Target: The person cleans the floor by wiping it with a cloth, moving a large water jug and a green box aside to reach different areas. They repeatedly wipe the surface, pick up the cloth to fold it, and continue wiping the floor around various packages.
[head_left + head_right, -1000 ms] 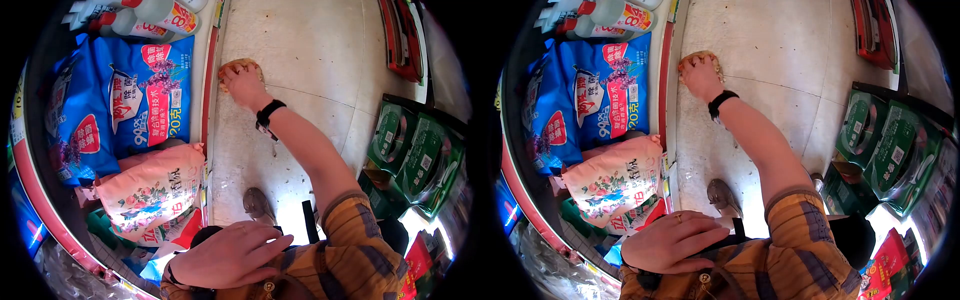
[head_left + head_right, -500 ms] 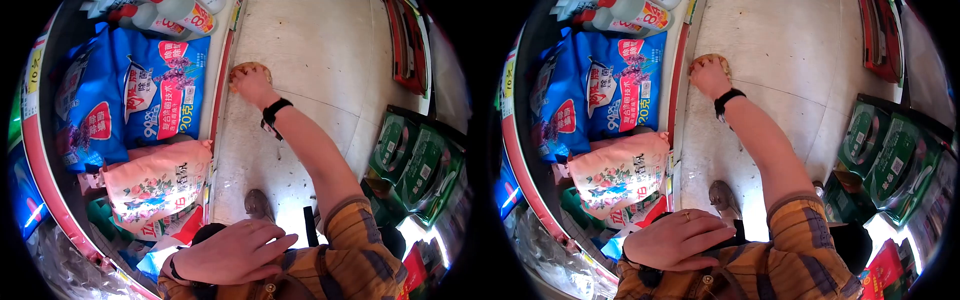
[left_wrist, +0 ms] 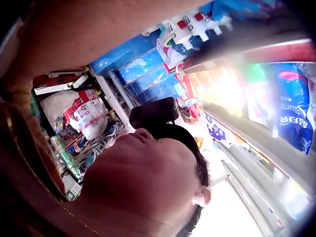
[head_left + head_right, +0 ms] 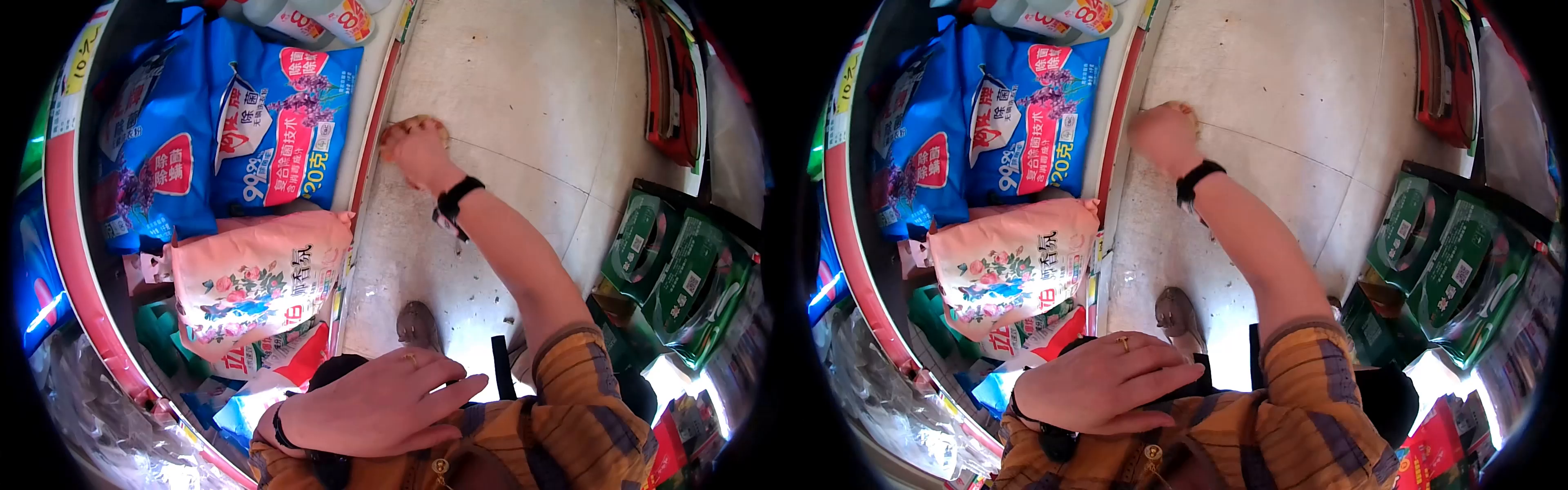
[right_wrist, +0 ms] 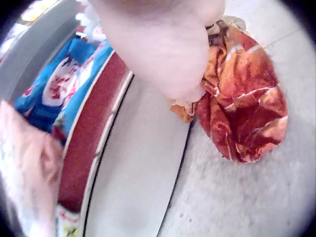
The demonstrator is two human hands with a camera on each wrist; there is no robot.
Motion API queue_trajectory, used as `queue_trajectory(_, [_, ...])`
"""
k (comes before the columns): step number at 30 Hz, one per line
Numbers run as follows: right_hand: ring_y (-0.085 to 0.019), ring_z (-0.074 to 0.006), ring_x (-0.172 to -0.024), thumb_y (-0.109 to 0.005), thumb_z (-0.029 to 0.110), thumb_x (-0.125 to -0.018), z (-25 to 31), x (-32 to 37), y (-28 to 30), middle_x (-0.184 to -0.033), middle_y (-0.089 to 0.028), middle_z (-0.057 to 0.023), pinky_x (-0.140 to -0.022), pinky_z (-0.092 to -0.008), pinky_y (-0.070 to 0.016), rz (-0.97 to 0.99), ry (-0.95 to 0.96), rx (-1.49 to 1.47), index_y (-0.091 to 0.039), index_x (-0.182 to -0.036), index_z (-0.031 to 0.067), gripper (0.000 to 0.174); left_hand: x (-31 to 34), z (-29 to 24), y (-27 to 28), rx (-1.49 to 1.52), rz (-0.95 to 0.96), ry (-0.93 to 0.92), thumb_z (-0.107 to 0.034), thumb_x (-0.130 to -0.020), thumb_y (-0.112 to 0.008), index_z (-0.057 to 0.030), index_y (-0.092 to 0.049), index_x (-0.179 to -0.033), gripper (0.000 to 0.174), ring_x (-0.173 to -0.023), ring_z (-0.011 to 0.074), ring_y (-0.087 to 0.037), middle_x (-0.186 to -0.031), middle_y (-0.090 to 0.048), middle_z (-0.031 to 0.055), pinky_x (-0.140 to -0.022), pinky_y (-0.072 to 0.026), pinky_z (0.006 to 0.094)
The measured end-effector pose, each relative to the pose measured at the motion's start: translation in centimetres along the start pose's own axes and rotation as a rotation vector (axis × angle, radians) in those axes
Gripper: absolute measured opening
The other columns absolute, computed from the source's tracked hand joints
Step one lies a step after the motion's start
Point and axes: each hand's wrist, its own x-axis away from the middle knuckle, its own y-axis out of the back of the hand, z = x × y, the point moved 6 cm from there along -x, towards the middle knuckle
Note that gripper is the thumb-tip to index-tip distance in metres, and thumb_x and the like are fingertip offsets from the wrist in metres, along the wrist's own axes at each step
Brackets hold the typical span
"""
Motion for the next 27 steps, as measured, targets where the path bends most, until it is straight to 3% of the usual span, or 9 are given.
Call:
queue_trajectory(3, [-0.06, -0.0257, -0.099, -0.058, 0.016, -0.079, 1.9, 1.6, 0.2, -0.104, -0.067, -0.0091, -0.079, -0.045, -0.0445, -0.35, 0.137, 0.232, -0.073, -0.082, 0.0122, 0.015, 0.2, -0.3, 0.3, -0.012, -0.02, -0.014, -0.03, -0.089, -0.067, -0.0023, -0.048, -0.135, 0.058, -0.103, 0.0303, -0.058, -0.116, -0.056, 0.0142, -0.089, -0.0481, 0.0388])
queue_trajectory(4, [-0.055, -0.0243, -0.109, -0.059, 0.017, -0.079, 3.5, 2.1, -1.4, -0.117, -0.063, -0.008, -0.088, -0.048, -0.0407, -0.175, 0.154, 0.17, -0.074, -0.09, 0.0123, 0.019, 0.2, -0.3, 0.3, -0.017, -0.019, -0.019, -0.03, -0.088, -0.067, -0.0024, -0.048, -0.135, 0.058, -0.103, 0.0303, -0.057, -0.116, -0.056, 0.0142, -0.089, -0.0481, 0.0387])
queue_trajectory(9, [-0.057, -0.0251, -0.103, -0.059, 0.018, -0.078, 10.6, 8.7, -5.1, -0.102, -0.065, -0.0061, -0.087, -0.0458, -0.0424, -0.308, 0.352, 0.138, -0.073, -0.084, 0.0114, 0.016, 0.2, -0.6, -0.1, -0.026, 0.005, -0.017, -0.031, -0.088, -0.067, -0.0025, -0.048, -0.135, 0.058, -0.104, 0.0304, -0.057, -0.117, -0.055, 0.0141, -0.09, -0.0475, 0.0384])
queue_trajectory(10, [-0.059, -0.0255, -0.1, -0.059, 0.017, -0.078, 10.9, 8.5, -5.2, -0.097, -0.065, -0.0052, -0.086, -0.0455, -0.043, -0.153, 0.266, -0.064, -0.072, -0.081, 0.0111, 0.014, 0.2, -0.7, -0.2, -0.03, 0.023, -0.014, -0.032, -0.088, -0.067, -0.0025, -0.048, -0.135, 0.059, -0.104, 0.0304, -0.057, -0.118, -0.055, 0.014, -0.091, -0.0473, 0.0383])
queue_trajectory(12, [-0.061, -0.0258, -0.094, -0.061, 0.015, -0.075, 10.8, 8.4, -4.9, -0.086, -0.066, -0.0033, -0.083, -0.0471, -0.0439, -0.008, 0.259, -0.203, -0.07, -0.081, 0.0093, 0.012, 0.5, -0.7, -0.3, -0.038, 0.015, -0.015, -0.032, -0.088, -0.067, -0.0026, -0.048, -0.135, 0.059, -0.104, 0.0303, -0.057, -0.117, -0.055, 0.0139, -0.091, -0.0472, 0.0383])
queue_trajectory(14, [-0.061, -0.0254, -0.097, -0.063, 0.014, -0.074, 9.2, 8.1, -3.6, -0.091, -0.066, -0.0046, -0.084, -0.0484, -0.043, -0.327, 0.38, 0.049, -0.07, -0.089, 0.0089, 0.018, 1.0, -0.6, -0.5, -0.027, 0.007, -0.005, -0.032, -0.088, -0.067, -0.0026, -0.048, -0.135, 0.059, -0.104, 0.0303, -0.057, -0.117, -0.055, 0.0138, -0.091, -0.047, 0.0383])
queue_trajectory(16, [-0.059, -0.0243, -0.105, -0.063, 0.017, -0.076, 5.7, 5.4, 0.5, -0.111, -0.064, -0.0055, -0.086, -0.0469, -0.0411, -0.038, 0.167, 0.169, -0.07, -0.095, 0.0134, 0.021, 1.3, -0.7, -0.7, -0.019, 0.013, -0.02, -0.032, -0.088, -0.068, -0.0029, -0.048, -0.135, 0.059, -0.104, 0.0299, -0.057, -0.116, -0.055, 0.0136, -0.09, -0.0471, 0.0379])
queue_trajectory(19, [-0.057, -0.0243, -0.107, -0.061, 0.017, -0.077, 2.7, 2.6, -0.4, -0.112, -0.064, -0.0059, -0.086, -0.0462, -0.0402, -0.139, 0.089, 0.125, -0.069, -0.099, 0.0132, 0.023, 1.4, -1.1, -0.3, -0.024, -0.025, -0.043, -0.032, -0.088, -0.068, -0.0033, -0.048, -0.135, 0.059, -0.103, 0.0295, -0.057, -0.116, -0.055, 0.0134, -0.09, -0.0471, 0.0377])
queue_trajectory(27, [-0.055, -0.0246, -0.11, -0.058, 0.02, -0.08, 12.4, 10.9, -6.7, -0.108, -0.066, -0.0053, -0.095, -0.047, -0.0391, -0.177, 0.546, 0.089, -0.074, -0.085, 0.014, 0.018, 1.2, -1.1, -0.5, -0.042, -0.015, -0.035, -0.032, -0.088, -0.068, -0.0032, -0.048, -0.135, 0.059, -0.103, 0.0288, -0.057, -0.116, -0.056, 0.0125, -0.09, -0.047, 0.0372])
